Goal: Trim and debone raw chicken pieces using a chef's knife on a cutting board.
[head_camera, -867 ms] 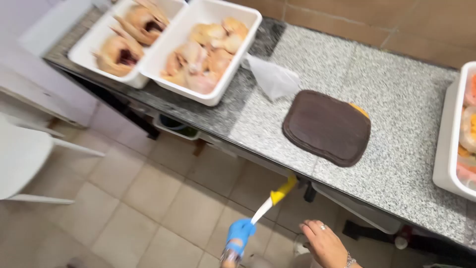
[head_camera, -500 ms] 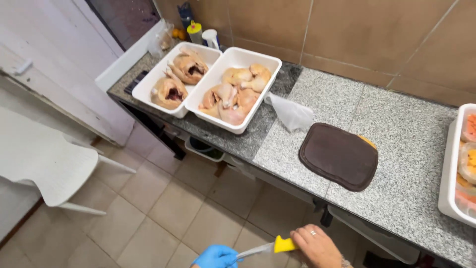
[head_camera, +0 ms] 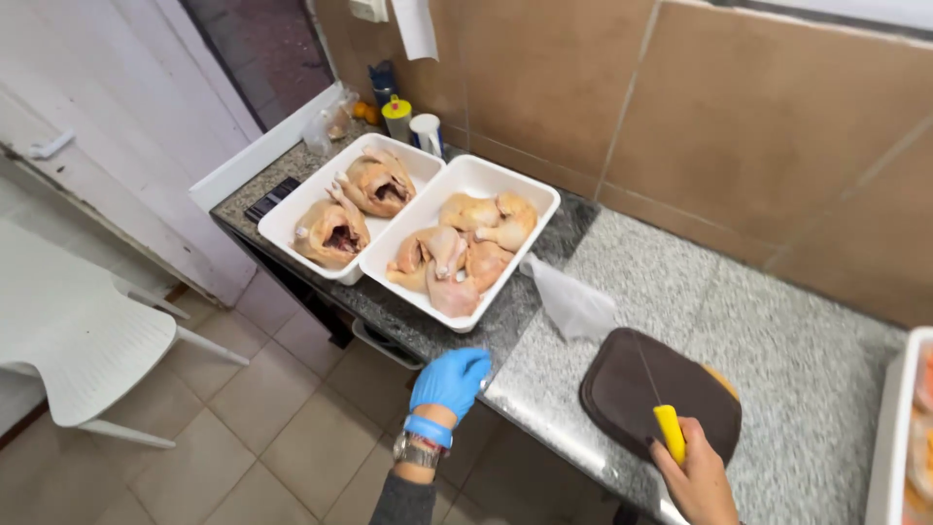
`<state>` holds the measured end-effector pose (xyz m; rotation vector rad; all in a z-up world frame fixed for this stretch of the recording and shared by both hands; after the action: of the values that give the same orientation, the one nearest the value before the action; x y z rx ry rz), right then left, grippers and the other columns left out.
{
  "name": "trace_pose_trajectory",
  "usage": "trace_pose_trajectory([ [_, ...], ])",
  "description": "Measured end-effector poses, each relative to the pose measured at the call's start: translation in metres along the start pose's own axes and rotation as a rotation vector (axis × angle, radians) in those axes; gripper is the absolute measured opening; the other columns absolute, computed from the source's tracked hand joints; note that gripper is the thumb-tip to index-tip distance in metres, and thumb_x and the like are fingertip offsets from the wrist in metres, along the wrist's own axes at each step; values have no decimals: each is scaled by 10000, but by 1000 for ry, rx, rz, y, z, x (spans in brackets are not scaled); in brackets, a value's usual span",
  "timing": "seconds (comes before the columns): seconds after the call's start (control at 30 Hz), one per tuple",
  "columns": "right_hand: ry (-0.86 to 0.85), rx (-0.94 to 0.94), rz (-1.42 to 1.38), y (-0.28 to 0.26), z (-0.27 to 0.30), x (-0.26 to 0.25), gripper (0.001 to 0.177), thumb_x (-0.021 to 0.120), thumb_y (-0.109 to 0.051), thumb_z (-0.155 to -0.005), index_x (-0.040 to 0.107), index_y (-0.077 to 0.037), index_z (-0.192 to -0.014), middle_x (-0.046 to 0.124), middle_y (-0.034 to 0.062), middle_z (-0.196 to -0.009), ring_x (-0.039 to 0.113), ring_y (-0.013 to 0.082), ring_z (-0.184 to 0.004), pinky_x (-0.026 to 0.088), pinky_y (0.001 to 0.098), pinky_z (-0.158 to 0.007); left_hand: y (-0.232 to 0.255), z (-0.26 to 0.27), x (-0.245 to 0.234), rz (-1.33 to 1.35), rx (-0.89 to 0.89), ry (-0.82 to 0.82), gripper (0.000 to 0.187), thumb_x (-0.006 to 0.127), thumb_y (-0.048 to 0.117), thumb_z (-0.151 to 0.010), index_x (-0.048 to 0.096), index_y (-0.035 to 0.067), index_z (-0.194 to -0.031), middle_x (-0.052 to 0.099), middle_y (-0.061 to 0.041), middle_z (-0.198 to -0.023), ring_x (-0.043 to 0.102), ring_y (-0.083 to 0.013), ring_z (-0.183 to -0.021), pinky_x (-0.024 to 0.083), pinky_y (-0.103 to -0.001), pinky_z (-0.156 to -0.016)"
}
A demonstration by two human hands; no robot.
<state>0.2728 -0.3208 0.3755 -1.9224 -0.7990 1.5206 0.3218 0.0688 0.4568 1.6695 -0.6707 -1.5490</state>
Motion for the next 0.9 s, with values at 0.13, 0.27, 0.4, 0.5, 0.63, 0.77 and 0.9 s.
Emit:
trace_pose_trajectory([
  [0.13,-65,248,-67,0,-36,12,368,723,-275,-884,612,-78,-1173,634,136,-735,583,237,-626,511,371,-627,-14,-64,-5,-236,71,81,252,682,360,-893,786,176,-1031,739,-172,-1010,695,-399,-919,553,-492,-790],
  [0.27,-25,271,-95,-7,-67,35,341,747,-261,-875,634,-84,-1145,612,108,-705,535,177,-602,476,340,-597,-55,-141,-7,-398,100,90,267,710,349,-882,765,167,-1069,732,-177,-1017,701,-393,-915,557,-507,-792],
  [0.4,28,409,-78,-28,-73,62,356,757,-267,-861,652,-105,-1160,616,127,-677,543,174,-560,460,338,-555,-57,-188,-6,-498,99,1,600,811,353,-755,592,150,-1276,666,-213,-1093,688,-406,-942,569,-510,-781],
  [0.5,99,546,-86,-59,-95,81,369,795,-272,-850,652,-46,-1104,626,132,-760,606,202,-559,505,358,-529,-83,-232,14,-546,119,-36,776,809,306,-755,469,184,-1442,619,-249,-1122,687,-423,-920,576,-511,-750],
  [0.63,161,729,-441,-59,-122,119,344,773,-243,-860,628,15,-1035,695,121,-816,678,181,-659,588,365,-515,-106,-254,19,-627,205,-70,558,704,185,-867,512,199,-1390,611,-254,-1075,720,-411,-844,595,-484,-668],
  [0.77,308,790,-592,-32,-164,158,353,786,-200,-900,568,30,-1055,661,123,-823,655,188,-626,556,343,-501,-117,-294,-4,-715,392,-38,333,652,171,-896,604,128,-1223,627,-224,-990,725,-380,-810,596,-453,-609],
  [0.9,496,785,-646,-55,-211,151,311,700,-15,-913,523,8,-1168,699,116,-845,704,215,-663,575,345,-552,-83,-327,-58,-648,416,76,129,570,179,-988,635,71,-1015,657,-173,-901,709,-338,-742,586,-427,-598],
])
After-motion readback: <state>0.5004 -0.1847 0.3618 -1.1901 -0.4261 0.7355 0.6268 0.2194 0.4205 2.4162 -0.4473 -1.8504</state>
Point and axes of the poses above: each hand's wrist, its own z-axis away from the middle knuckle, its own x-axis out of the palm, y = z × x, the point moved 2 cm from there along -z, towards the middle knuckle
